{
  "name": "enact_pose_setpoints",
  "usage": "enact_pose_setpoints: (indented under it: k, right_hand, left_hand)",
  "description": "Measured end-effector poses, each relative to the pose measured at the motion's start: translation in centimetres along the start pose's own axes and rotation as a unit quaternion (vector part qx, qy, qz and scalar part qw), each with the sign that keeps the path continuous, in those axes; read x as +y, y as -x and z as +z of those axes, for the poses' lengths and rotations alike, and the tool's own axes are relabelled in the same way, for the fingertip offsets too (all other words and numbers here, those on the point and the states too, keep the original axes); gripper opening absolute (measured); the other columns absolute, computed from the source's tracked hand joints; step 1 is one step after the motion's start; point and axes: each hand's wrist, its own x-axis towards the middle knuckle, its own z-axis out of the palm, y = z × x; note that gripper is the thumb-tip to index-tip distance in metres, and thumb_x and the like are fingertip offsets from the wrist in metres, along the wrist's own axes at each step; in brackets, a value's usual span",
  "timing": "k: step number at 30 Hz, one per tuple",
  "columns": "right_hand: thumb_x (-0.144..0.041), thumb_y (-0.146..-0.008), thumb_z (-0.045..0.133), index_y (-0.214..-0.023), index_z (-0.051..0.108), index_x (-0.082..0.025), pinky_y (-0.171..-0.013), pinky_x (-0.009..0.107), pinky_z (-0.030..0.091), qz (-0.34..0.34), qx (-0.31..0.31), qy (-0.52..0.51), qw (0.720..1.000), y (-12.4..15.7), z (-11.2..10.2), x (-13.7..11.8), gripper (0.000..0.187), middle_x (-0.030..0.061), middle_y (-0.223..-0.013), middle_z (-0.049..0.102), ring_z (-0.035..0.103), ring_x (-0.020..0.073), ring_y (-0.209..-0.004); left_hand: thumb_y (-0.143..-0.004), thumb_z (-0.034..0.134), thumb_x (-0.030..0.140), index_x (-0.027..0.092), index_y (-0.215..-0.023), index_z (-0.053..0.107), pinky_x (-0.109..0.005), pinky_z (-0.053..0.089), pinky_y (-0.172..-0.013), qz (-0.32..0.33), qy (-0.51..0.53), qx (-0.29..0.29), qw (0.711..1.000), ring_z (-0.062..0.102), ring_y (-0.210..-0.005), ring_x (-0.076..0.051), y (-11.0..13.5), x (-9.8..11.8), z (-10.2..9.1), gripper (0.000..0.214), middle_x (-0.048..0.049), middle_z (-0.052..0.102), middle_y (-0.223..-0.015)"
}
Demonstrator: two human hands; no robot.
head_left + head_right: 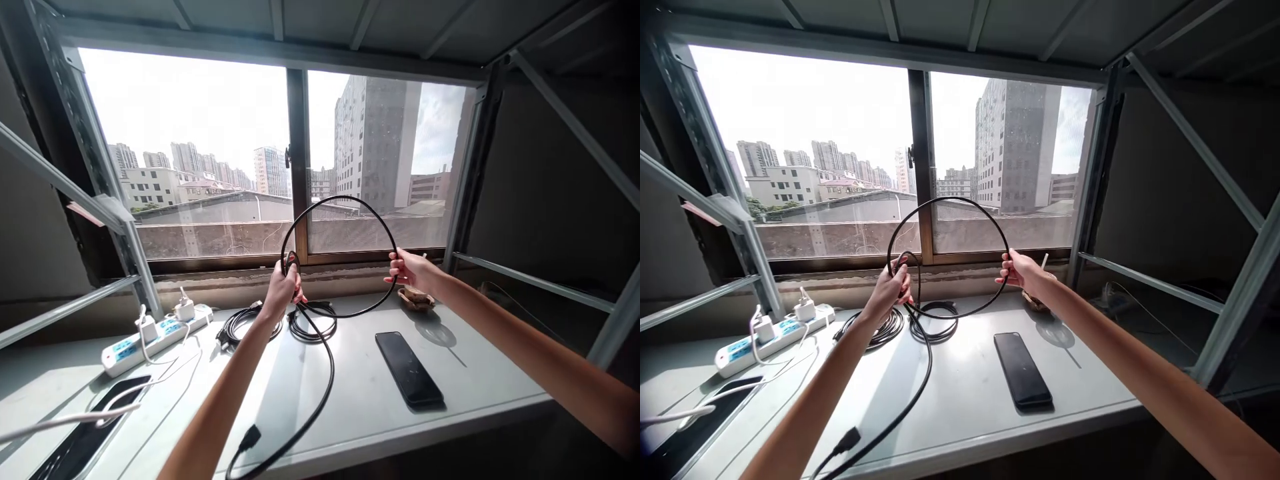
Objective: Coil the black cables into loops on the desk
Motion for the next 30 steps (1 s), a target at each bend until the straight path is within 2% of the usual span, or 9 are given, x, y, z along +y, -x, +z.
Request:
enact_pose_setpoints:
  k: [3, 5, 8, 11, 14, 16, 18, 25, 30]
  right_hand:
    - [-0.016, -0.088, 0.045, -0.084, 0.053, -0.016, -0.071, 0.034, 0.054, 0.001, -0.002, 0.041, 0.999, -0.5, 0.5, 1.9, 0.009, 0.0031, -0.067, 0.058, 0.060, 0.0153, -0.065]
    - [-0.010, -0.080, 0.051, -0.101, 0.054, -0.018, -0.087, 0.033, 0.050, -0.041, 0.019, 0.052, 0.998, -0.5, 0.9, 1.6, 0.022, 0.0058, -0.091, 0.063, 0.062, 0.0161, -0.089]
    - [-0.018, -0.081, 0.049, -0.123, 0.048, -0.025, -0.103, 0.033, 0.038, -0.241, 0.043, 0.061, 0.968, 0.5, 1.6, -0.4, 0.042, 0.0042, -0.121, 0.057, 0.053, 0.0150, -0.115]
    - [-0.033, -0.077, 0.059, -0.130, 0.049, -0.030, -0.106, 0.040, 0.035, -0.438, -0.091, 0.175, 0.877, 2.7, 3.1, -2.2, 0.054, 0.0037, -0.134, 0.052, 0.044, 0.0217, -0.127]
    - [-0.029, -0.060, 0.077, -0.130, 0.053, -0.026, -0.088, 0.035, 0.048, -0.404, -0.212, 0.322, 0.829, 4.4, 5.7, -2.6, 0.074, 0.0078, -0.113, 0.065, 0.061, 0.0242, -0.104]
    - [-0.025, -0.068, 0.073, -0.124, 0.058, -0.022, -0.061, 0.028, 0.051, -0.306, -0.257, 0.365, 0.841, 4.5, 7.4, -2.4, 0.059, 0.0048, -0.079, 0.070, 0.065, 0.0173, -0.064]
    - [-0.023, -0.081, 0.060, -0.112, 0.064, -0.018, -0.040, 0.022, 0.041, -0.215, -0.273, 0.357, 0.867, 3.9, 8.7, -2.4, 0.032, -0.0021, -0.050, 0.059, 0.049, 0.0103, -0.036]
    - [-0.015, -0.084, 0.056, -0.106, 0.066, -0.008, -0.028, 0.015, 0.020, -0.191, -0.154, 0.109, 0.963, 2.3, 8.7, -4.2, 0.026, -0.0089, -0.037, 0.036, 0.026, 0.0023, -0.028]
    - [-0.019, -0.083, 0.057, -0.109, 0.063, -0.010, -0.027, 0.015, 0.019, -0.248, -0.125, 0.009, 0.961, 4.4, 9.9, -4.6, 0.029, -0.0106, -0.037, 0.036, 0.025, 0.0024, -0.027]
  left_hand:
    - [-0.086, 0.049, 0.031, 0.016, -0.113, 0.055, -0.017, 0.024, -0.033, 0.050, -0.085, 0.004, 0.995, 0.025, -0.032, -0.006, -0.6, 1.9, -0.4, 0.031, 0.0108, 0.032, -0.046]
    - [-0.085, 0.047, 0.025, 0.014, -0.104, 0.064, -0.019, 0.019, -0.036, 0.093, -0.167, 0.016, 0.981, 0.024, -0.033, -0.007, -0.7, 3.3, -0.5, 0.028, 0.0090, 0.030, -0.043]
    - [-0.081, 0.046, 0.015, 0.014, -0.082, 0.072, -0.021, 0.021, -0.044, 0.155, -0.353, 0.033, 0.922, 0.030, -0.037, -0.009, -0.5, 4.9, 0.2, 0.026, 0.0053, 0.034, -0.040]
    - [-0.075, 0.049, 0.008, 0.019, -0.078, 0.073, -0.023, 0.028, -0.054, 0.218, -0.495, 0.034, 0.840, 0.048, -0.050, -0.014, -0.3, 5.6, 1.9, 0.026, 0.0004, 0.053, -0.051]
    - [-0.073, 0.054, 0.007, 0.021, -0.086, 0.070, -0.023, 0.029, -0.058, 0.278, -0.536, 0.029, 0.797, 0.054, -0.060, -0.016, -0.2, 5.8, 3.4, 0.025, -0.0003, 0.060, -0.063]
    - [-0.078, 0.055, 0.013, 0.020, -0.094, 0.067, -0.022, 0.028, -0.056, 0.300, -0.532, 0.034, 0.791, 0.051, -0.055, -0.014, -0.4, 5.8, 3.5, 0.021, 0.0014, 0.056, -0.060]
    - [-0.081, 0.054, 0.018, 0.019, -0.102, 0.061, -0.021, 0.028, -0.055, 0.300, -0.512, 0.057, 0.803, 0.048, -0.050, -0.012, -0.7, 5.5, 2.8, 0.022, 0.0030, 0.053, -0.056]
    - [-0.078, 0.058, 0.032, 0.016, -0.103, 0.055, -0.025, 0.040, -0.057, 0.089, -0.422, 0.162, 0.888, 0.060, -0.056, -0.018, -0.7, 0.9, -2.9, 0.030, -0.0032, 0.063, -0.065]
    - [-0.076, 0.052, 0.065, 0.013, -0.074, 0.062, -0.031, 0.047, -0.057, -0.183, -0.310, 0.013, 0.933, 0.062, -0.051, -0.022, 0.3, -3.4, -3.9, 0.054, -0.0111, 0.065, -0.060]
